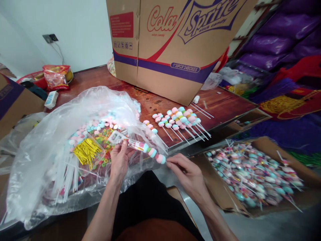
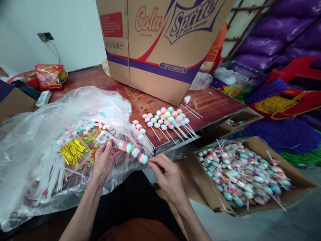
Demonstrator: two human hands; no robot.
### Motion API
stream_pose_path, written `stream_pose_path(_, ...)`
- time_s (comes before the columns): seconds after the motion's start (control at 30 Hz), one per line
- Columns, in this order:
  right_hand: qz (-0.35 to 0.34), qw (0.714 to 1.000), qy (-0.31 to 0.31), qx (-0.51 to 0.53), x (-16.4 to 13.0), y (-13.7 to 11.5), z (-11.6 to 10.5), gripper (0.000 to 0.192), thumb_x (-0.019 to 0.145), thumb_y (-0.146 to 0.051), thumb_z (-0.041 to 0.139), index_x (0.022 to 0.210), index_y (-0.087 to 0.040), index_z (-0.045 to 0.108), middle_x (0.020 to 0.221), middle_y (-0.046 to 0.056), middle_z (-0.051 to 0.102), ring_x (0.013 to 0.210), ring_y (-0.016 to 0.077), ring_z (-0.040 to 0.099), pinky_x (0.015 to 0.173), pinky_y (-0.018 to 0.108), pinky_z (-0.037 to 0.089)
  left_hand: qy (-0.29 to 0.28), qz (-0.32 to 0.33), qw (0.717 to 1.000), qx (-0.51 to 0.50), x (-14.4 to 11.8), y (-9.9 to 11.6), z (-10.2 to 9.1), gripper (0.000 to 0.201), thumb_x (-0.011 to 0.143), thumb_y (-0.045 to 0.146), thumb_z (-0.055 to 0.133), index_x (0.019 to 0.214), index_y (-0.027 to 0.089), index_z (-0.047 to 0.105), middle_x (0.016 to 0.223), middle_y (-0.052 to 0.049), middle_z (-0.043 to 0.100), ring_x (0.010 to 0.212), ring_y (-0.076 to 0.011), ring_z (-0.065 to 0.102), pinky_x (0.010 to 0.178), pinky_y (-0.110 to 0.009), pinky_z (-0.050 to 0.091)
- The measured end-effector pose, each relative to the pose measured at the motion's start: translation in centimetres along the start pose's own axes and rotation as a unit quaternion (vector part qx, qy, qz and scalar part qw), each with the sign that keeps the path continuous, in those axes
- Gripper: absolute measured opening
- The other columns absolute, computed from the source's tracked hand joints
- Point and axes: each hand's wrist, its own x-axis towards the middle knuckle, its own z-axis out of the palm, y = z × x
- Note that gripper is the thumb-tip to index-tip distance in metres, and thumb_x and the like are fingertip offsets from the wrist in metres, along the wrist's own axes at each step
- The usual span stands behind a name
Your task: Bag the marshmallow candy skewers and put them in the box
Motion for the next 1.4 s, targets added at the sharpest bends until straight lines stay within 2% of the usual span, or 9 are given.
stream_pose_path(0.17, 0.034, 0.999, 0.003, -0.007, -0.21, 0.28, 0.17, 0.015, 0.092, -0.022, 0.062, 0.081, -0.020, 0.071, 0.074, 0.001, 0.062, 0.067, 0.0151, 0.058, 0.059, 0.026, 0.043, 0.016, 0.011, 1.000, -0.005, -0.07, -0.12, 0.27, 0.038, 0.063, 0.037, 0.090, 0.081, 0.013, 0.066, 0.077, 0.000, 0.070, 0.064, -0.0131, 0.069, 0.060, -0.026, 0.059)
stream_pose_path(0.4, 0.002, 0.999, 0.031, -0.037, -0.49, 0.02, 0.40, 0.013, 0.093, -0.019, 0.062, 0.083, -0.020, 0.071, 0.075, 0.001, 0.063, 0.065, 0.0135, 0.059, 0.059, 0.024, 0.044, 0.049, 0.034, 0.998, -0.007, -0.16, -0.53, 0.53, 0.041, 0.062, 0.041, 0.089, 0.082, 0.015, 0.064, 0.078, 0.001, 0.070, 0.065, -0.0135, 0.069, 0.061, -0.027, 0.059)
stream_pose_path(0.6, -0.088, 0.993, 0.010, -0.074, -0.29, -0.06, 0.26, 0.014, 0.094, -0.012, 0.058, 0.090, -0.020, 0.070, 0.079, 0.003, 0.063, 0.070, 0.0141, 0.062, 0.063, 0.025, 0.049, 0.065, 0.042, 0.997, 0.018, -0.27, -0.53, 0.75, 0.043, 0.062, 0.043, 0.089, 0.082, 0.015, 0.064, 0.077, 0.001, 0.069, 0.062, -0.0131, 0.068, 0.060, -0.027, 0.058)
stream_pose_path(0.77, -0.159, 0.975, 0.038, -0.152, -0.48, 0.09, 0.38, 0.019, 0.093, -0.010, 0.057, 0.097, -0.021, 0.072, 0.082, 0.006, 0.065, 0.070, 0.0149, 0.064, 0.063, 0.026, 0.053, 0.085, 0.050, 0.995, 0.019, -0.41, -0.42, 1.00, 0.044, 0.059, 0.041, 0.090, 0.084, 0.014, 0.065, 0.077, 0.001, 0.069, 0.062, -0.0132, 0.068, 0.060, -0.027, 0.057)
stream_pose_path(0.87, -0.177, 0.967, 0.051, -0.174, -0.68, 0.24, 0.47, 0.020, 0.092, -0.011, 0.058, 0.098, -0.021, 0.074, 0.082, 0.007, 0.066, 0.069, 0.0155, 0.065, 0.062, 0.026, 0.053, 0.089, 0.039, 0.995, 0.015, -0.48, -0.26, 1.04, 0.045, 0.058, 0.041, 0.090, 0.085, 0.015, 0.065, 0.076, 0.001, 0.070, 0.063, -0.0138, 0.069, 0.060, -0.026, 0.057)
stream_pose_path(1.03, -0.138, 0.981, 0.053, -0.122, -0.56, 0.31, 0.43, 0.020, 0.093, -0.013, 0.057, 0.096, -0.022, 0.075, 0.083, 0.007, 0.066, 0.071, 0.0165, 0.065, 0.063, 0.027, 0.054, 0.068, 0.021, 0.997, 0.020, -0.35, -0.01, 0.75, 0.043, 0.060, 0.041, 0.090, 0.081, 0.015, 0.064, 0.075, 0.001, 0.070, 0.063, -0.0141, 0.069, 0.061, -0.026, 0.057)
stream_pose_path(1.23, -0.042, 0.999, 0.006, -0.019, 0.10, 0.38, 0.25, 0.014, 0.093, -0.017, 0.061, 0.084, -0.021, 0.072, 0.078, 0.004, 0.065, 0.071, 0.0166, 0.063, 0.064, 0.028, 0.050, -0.009, -0.006, 1.000, 0.019, -0.09, 0.14, 0.45, 0.042, 0.063, 0.041, 0.089, 0.089, 0.015, 0.068, 0.086, -0.004, 0.075, 0.071, -0.0162, 0.072, 0.064, -0.027, 0.058)
stream_pose_path(1.4, 0.001, 1.000, 0.001, -0.007, 0.24, 0.80, 0.33, 0.016, 0.093, -0.021, 0.061, 0.082, -0.020, 0.072, 0.078, 0.004, 0.065, 0.072, 0.0170, 0.062, 0.065, 0.028, 0.048, -0.021, -0.012, 0.998, 0.053, 0.13, 0.08, 0.31, 0.042, 0.061, 0.042, 0.090, 0.080, 0.014, 0.066, 0.075, -0.003, 0.073, 0.063, -0.0166, 0.071, 0.058, -0.026, 0.058)
